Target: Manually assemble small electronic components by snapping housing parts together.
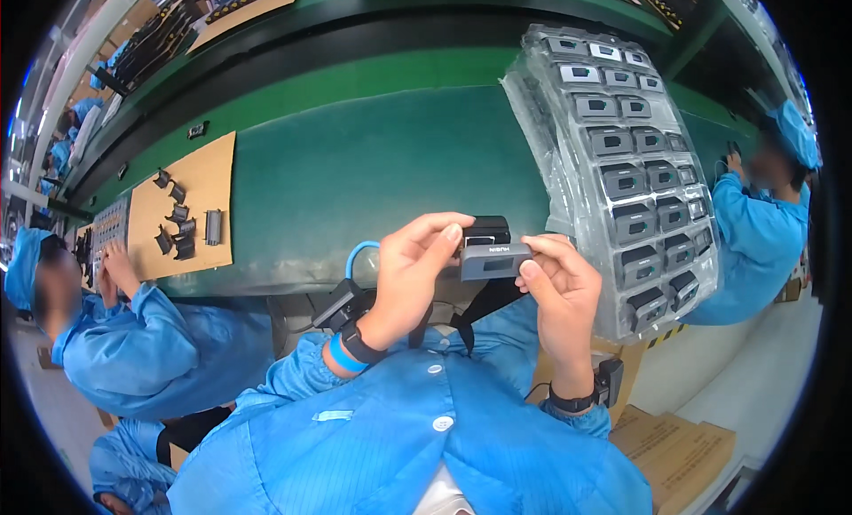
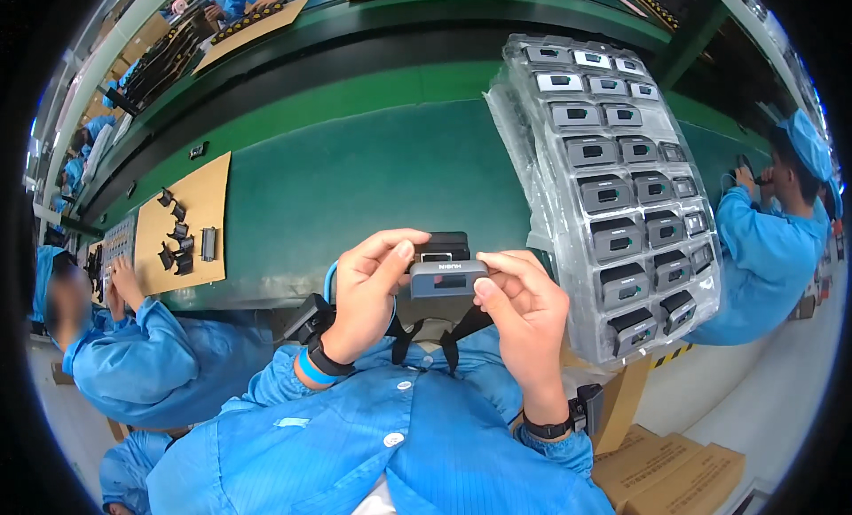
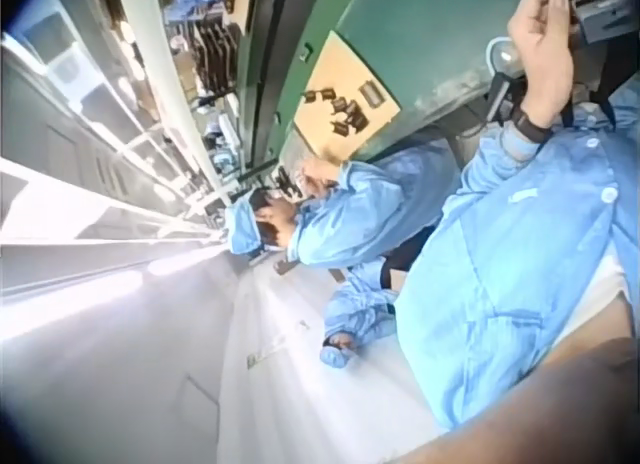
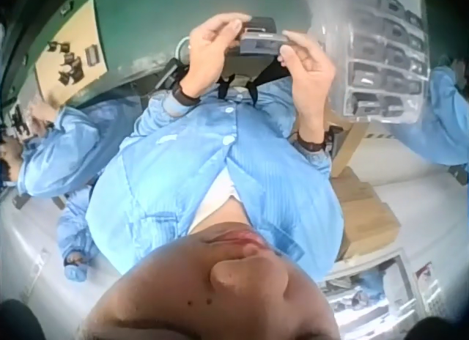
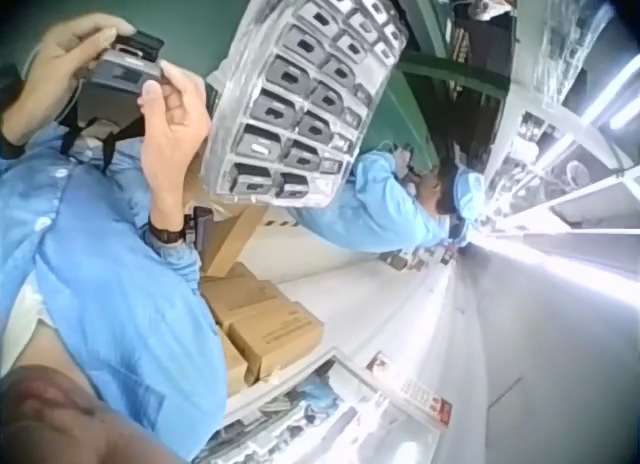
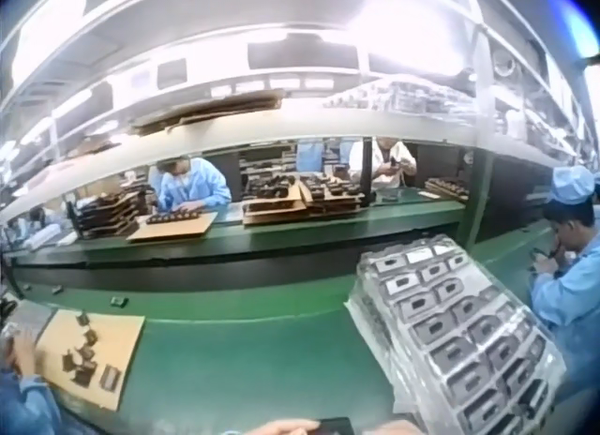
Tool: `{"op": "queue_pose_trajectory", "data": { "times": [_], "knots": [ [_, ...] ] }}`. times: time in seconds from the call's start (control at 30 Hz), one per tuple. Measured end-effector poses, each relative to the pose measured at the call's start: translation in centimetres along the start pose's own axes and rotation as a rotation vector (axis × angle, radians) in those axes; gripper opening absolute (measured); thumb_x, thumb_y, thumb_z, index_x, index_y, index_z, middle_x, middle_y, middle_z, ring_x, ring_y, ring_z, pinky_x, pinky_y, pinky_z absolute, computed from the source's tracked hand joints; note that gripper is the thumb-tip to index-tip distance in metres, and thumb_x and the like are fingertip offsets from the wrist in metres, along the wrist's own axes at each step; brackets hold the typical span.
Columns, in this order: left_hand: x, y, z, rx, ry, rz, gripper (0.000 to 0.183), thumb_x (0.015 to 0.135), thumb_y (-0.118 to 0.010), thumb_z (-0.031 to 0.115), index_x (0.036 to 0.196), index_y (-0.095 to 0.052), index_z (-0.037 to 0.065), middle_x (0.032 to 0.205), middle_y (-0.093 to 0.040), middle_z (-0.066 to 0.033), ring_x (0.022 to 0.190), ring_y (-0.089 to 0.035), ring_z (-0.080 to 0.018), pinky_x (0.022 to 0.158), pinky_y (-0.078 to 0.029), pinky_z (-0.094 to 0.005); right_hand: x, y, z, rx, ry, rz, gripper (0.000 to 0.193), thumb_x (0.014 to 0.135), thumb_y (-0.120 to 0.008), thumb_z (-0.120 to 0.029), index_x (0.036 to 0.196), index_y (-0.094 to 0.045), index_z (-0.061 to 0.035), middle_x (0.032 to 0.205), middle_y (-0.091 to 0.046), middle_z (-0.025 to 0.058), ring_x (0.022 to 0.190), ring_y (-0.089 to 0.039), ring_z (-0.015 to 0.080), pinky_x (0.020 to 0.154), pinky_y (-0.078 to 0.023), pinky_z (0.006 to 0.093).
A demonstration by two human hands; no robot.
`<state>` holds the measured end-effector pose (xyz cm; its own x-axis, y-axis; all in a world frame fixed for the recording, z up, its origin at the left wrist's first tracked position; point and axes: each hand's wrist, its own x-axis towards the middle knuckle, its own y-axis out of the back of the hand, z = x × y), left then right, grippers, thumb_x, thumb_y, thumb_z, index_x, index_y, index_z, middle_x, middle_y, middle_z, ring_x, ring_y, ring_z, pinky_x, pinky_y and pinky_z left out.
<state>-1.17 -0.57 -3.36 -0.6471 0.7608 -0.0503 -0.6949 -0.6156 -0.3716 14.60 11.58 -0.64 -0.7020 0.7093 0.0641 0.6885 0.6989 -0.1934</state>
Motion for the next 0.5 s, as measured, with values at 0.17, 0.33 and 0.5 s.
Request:
{"op": "queue_pose_trajectory", "data": {
  "times": [0.17, 0.33, 0.5],
  "knots": [
    [-0.9, 0.7, 0.1, 0.05, -0.027, -0.092, 0.032, 0.11, -0.053, 0.019, 0.127, -0.067, -0.005, 0.107, -0.073, -0.0075, 0.098, -0.069, -0.012, 0.085, -0.056, -0.0274, 0.2, -0.9, 0.6, -0.071, 0.004, 0.043, 0.029, 0.095, -0.066, 0.009, 0.123, -0.069, 0.0078, 0.11, -0.062, 0.0081, 0.088, -0.065, 0.0118, 0.078, -0.054, 0.0249],
    [-1.2, -0.3, 0.7, 0.003, -0.066, -0.112, 0.025, 0.106, -0.059, 0.008, 0.125, -0.068, -0.005, 0.114, -0.074, -0.0121, 0.106, -0.069, -0.0136, 0.092, -0.055, -0.0272, 0.0, -0.9, 1.2, -0.078, 0.021, 0.068, 0.029, 0.094, -0.068, 0.01, 0.123, -0.069, 0.0073, 0.108, -0.063, 0.0075, 0.09, -0.065, 0.012, 0.079, -0.055, 0.0248],
    [-1.5, -0.6, 0.6, 0.044, -0.125, -0.098, 0.025, 0.102, -0.062, 0.001, 0.126, -0.067, -0.006, 0.116, -0.074, -0.014, 0.105, -0.07, -0.0143, 0.093, -0.055, -0.0274, 0.3, -0.9, 1.6, -0.181, 0.077, 0.087, 0.031, 0.093, -0.071, 0.009, 0.123, -0.069, 0.0064, 0.106, -0.064, 0.0074, 0.091, -0.066, 0.0121, 0.08, -0.055, 0.0254]
  ]
}}
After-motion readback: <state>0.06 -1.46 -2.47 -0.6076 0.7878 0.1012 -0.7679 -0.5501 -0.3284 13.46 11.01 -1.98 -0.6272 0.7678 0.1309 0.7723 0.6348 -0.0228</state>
